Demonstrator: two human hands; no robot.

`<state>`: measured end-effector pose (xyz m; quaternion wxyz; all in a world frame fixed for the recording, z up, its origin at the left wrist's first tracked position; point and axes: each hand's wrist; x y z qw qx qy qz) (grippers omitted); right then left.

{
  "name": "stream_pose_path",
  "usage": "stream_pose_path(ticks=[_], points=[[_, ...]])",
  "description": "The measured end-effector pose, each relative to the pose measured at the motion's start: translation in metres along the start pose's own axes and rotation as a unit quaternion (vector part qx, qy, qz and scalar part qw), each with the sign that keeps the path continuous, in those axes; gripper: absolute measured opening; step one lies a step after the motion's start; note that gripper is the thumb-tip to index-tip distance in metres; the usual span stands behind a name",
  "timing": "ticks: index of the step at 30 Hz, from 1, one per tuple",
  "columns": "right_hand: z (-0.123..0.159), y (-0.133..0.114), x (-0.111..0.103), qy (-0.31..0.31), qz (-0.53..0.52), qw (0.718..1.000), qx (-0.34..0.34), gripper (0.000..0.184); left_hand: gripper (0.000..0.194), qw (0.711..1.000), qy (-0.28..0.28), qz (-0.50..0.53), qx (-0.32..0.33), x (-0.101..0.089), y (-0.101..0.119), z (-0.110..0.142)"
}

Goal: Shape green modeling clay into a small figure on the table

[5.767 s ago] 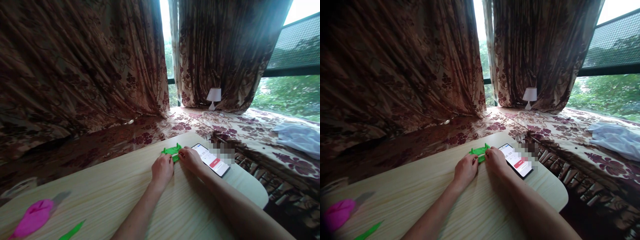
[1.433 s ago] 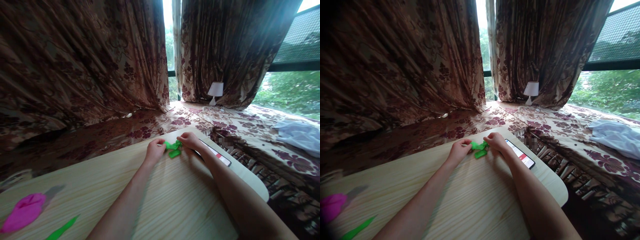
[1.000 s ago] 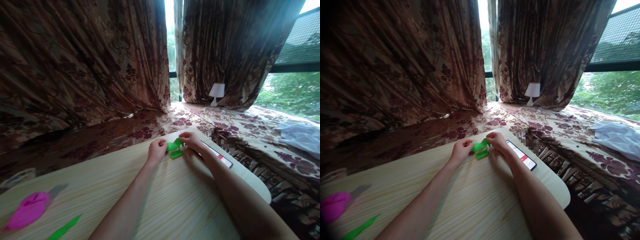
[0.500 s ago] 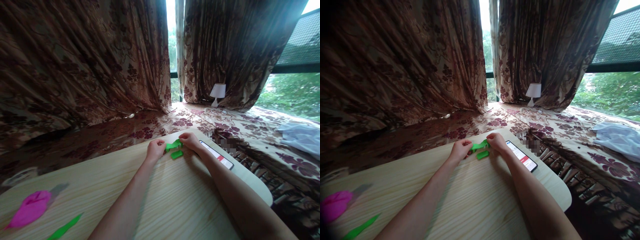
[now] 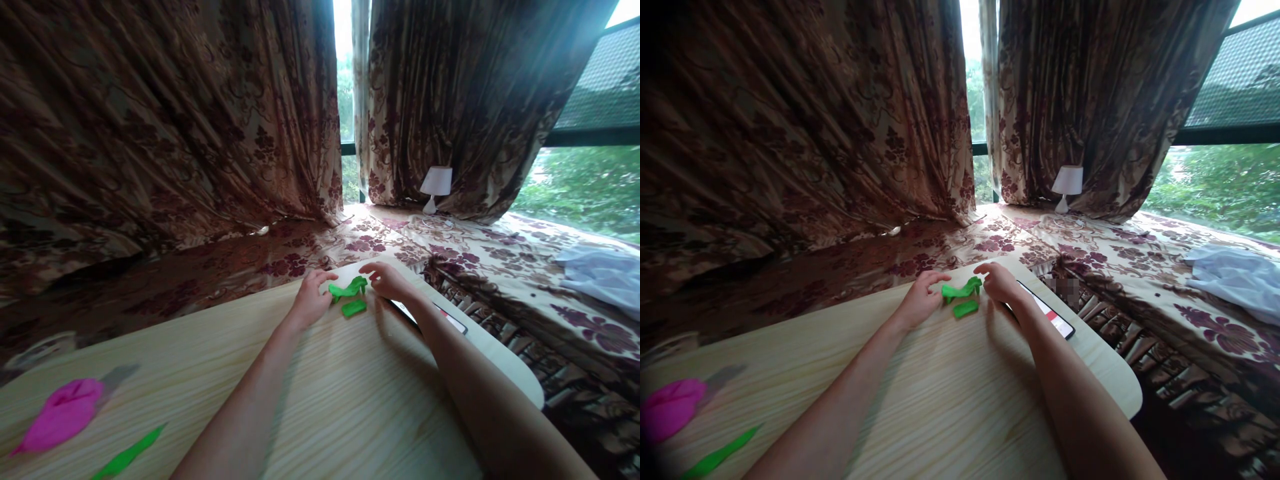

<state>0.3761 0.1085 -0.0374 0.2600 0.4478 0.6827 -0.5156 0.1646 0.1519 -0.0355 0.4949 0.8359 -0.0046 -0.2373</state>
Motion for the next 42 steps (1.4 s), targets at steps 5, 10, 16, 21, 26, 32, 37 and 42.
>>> stream_pose_path(ticks=[5,10,16,21,26,32,37,42], points=[[0.009,-0.003,0.001,-0.001,0.017,0.999,-0.039,0.035,0.035,0.993,-0.043,-0.046,0.099,0.004,-0.004,0.004],[0.005,-0.006,0.000,0.024,0.004,0.999,-0.040,0.020,0.026,0.994,-0.043,-0.038,0.089,0.002,-0.007,0.003],[0.002,-0.006,-0.001,0.018,-0.047,0.998,-0.024,0.019,0.025,0.998,-0.039,0.005,0.053,0.004,0.001,0.006],[0.003,-0.007,-0.008,0.006,-0.105,0.994,0.008,0.022,0.018,0.996,0.016,0.071,-0.045,0.003,0.007,0.000],[0.003,-0.012,-0.009,-0.029,-0.151,0.987,0.045,0.026,0.029,0.976,0.041,0.120,-0.178,0.003,0.010,-0.001],[-0.001,-0.006,0.003,-0.004,-0.088,0.992,0.084,0.020,0.023,0.970,0.063,0.084,-0.219,0.007,0.012,0.002],[-0.003,-0.004,0.007,0.021,-0.008,0.997,0.075,0.021,0.014,0.981,0.083,-0.009,-0.175,0.009,0.009,0.002],[0.001,-0.008,0.011,0.038,0.064,0.995,0.065,0.021,0.011,0.982,0.082,-0.120,-0.119,0.010,0.006,0.006]])
Point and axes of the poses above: each hand's wrist, its own z-axis away from the middle knuckle, its own x-axis out of the palm, y = z × x, and after that the axes turned 13 degrees about z, right-handed
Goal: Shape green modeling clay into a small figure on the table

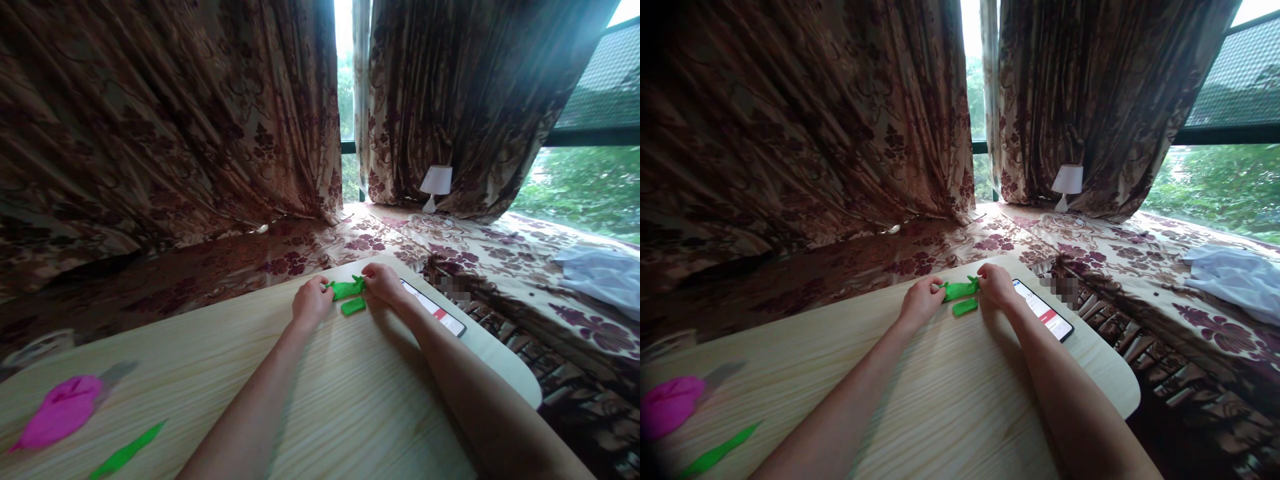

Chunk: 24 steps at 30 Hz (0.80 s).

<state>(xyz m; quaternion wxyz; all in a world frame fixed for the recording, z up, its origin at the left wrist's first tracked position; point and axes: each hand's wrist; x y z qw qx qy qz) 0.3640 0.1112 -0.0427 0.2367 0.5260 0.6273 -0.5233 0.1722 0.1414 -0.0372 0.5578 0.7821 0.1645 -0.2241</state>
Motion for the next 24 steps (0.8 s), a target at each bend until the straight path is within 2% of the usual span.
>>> stream_pose_path(ticks=[6,9,13,15,19,24], points=[[0.002,0.003,-0.005,0.003,0.039,0.999,-0.025,0.020,0.014,0.997,0.022,-0.067,0.043,-0.003,-0.004,0.002],[0.002,0.005,-0.013,0.007,0.036,0.998,-0.042,0.025,0.018,0.994,0.023,-0.065,0.082,-0.003,-0.005,0.001],[0.004,0.001,-0.018,-0.010,0.027,0.996,-0.081,0.019,0.019,0.989,0.010,-0.044,0.140,0.000,-0.006,0.000],[0.006,-0.003,-0.016,-0.010,0.025,0.996,-0.089,0.021,0.019,0.986,0.006,-0.035,0.160,0.001,-0.007,0.000],[0.007,-0.013,-0.008,0.012,0.069,0.992,-0.103,0.037,0.023,0.981,0.002,-0.025,0.192,0.004,-0.007,0.002],[0.004,-0.018,0.003,0.005,0.121,0.989,-0.087,0.024,0.025,0.976,-0.016,-0.024,0.216,0.008,-0.007,0.006]])
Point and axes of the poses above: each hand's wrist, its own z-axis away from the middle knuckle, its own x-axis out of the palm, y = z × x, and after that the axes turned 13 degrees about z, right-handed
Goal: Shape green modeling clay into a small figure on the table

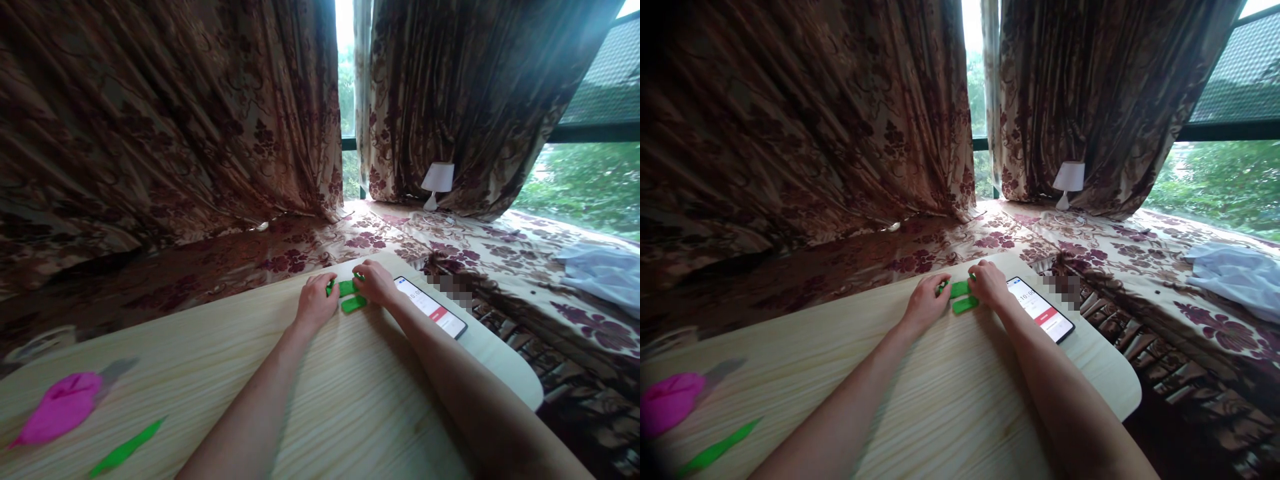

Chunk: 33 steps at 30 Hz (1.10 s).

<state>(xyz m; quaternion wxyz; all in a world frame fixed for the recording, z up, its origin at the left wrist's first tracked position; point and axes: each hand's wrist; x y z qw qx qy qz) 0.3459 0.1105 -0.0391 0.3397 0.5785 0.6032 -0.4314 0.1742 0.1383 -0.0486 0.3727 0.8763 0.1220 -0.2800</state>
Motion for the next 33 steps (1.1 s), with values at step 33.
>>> stream_pose_path(ticks=[33], points=[[0.013,0.025,-0.023,-0.071,0.049,0.996,-0.032,0.026,0.028,0.975,-0.182,-0.079,0.099,0.015,0.039,-0.005]])
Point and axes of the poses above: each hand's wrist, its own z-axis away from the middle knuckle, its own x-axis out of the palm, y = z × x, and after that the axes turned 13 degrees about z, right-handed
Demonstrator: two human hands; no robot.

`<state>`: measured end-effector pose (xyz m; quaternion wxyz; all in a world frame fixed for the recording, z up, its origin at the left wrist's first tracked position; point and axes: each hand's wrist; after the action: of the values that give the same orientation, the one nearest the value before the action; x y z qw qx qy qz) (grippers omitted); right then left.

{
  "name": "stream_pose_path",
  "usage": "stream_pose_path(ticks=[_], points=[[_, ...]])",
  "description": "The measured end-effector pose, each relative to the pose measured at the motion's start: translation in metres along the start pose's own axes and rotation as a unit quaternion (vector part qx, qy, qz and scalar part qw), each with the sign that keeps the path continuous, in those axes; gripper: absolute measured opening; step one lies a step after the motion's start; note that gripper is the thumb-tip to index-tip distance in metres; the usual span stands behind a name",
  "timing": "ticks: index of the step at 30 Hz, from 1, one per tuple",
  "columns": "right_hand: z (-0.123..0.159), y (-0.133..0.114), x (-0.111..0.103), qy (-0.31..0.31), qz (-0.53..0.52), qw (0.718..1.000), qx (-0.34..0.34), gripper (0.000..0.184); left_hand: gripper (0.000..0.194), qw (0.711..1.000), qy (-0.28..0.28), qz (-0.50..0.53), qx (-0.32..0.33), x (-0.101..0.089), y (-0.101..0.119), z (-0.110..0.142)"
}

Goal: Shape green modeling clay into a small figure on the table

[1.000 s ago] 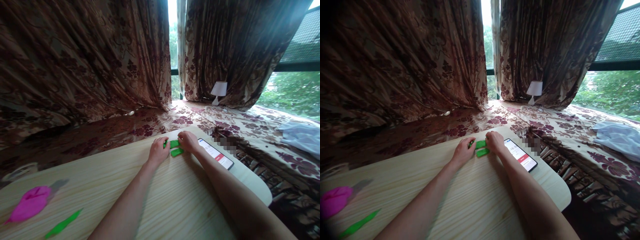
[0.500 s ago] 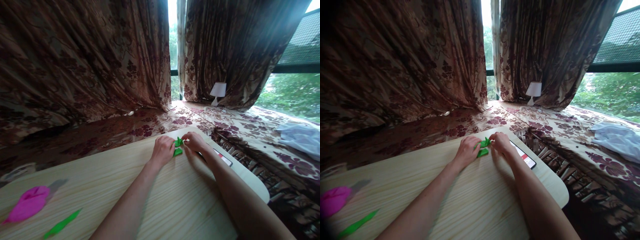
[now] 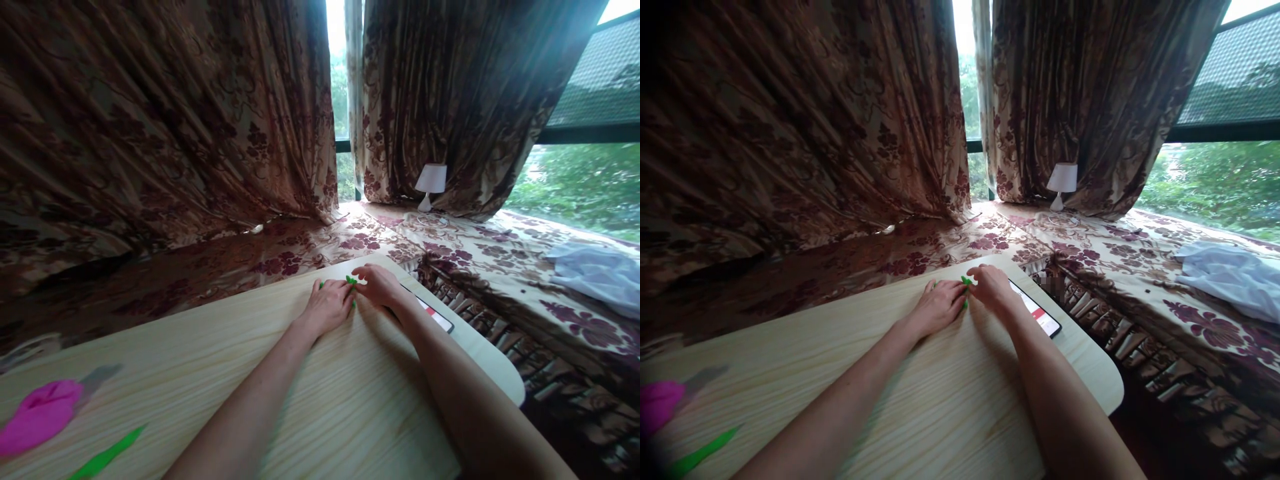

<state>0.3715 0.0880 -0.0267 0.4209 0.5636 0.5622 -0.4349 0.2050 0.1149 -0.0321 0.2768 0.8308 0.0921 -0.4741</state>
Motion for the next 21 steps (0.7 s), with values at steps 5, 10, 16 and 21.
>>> stream_pose_path(ticks=[5,10,16,21], points=[[0.002,-0.003,-0.004,-0.015,-0.012,1.000,-0.013,0.022,0.027,0.998,0.060,0.001,-0.029,-0.024,-0.014,0.002],[0.004,-0.013,-0.023,-0.007,-0.028,1.000,-0.004,0.027,0.022,0.993,0.097,-0.014,-0.065,-0.040,-0.018,0.029],[0.013,-0.031,-0.016,-0.056,-0.042,0.997,0.035,0.021,0.019,0.994,0.069,-0.008,-0.083,-0.024,-0.001,0.055],[0.017,-0.038,-0.015,-0.058,-0.118,0.991,0.024,0.012,0.020,0.981,0.133,0.089,-0.107,-0.030,0.001,0.058]])
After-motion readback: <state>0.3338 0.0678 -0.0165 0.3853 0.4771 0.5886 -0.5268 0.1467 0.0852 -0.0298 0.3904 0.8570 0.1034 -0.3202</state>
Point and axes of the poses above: each hand's wrist, its own z-axis away from the middle knuckle, its own x-axis out of the palm, y = z × x, and after that the axes turned 13 degrees about z, right-handed
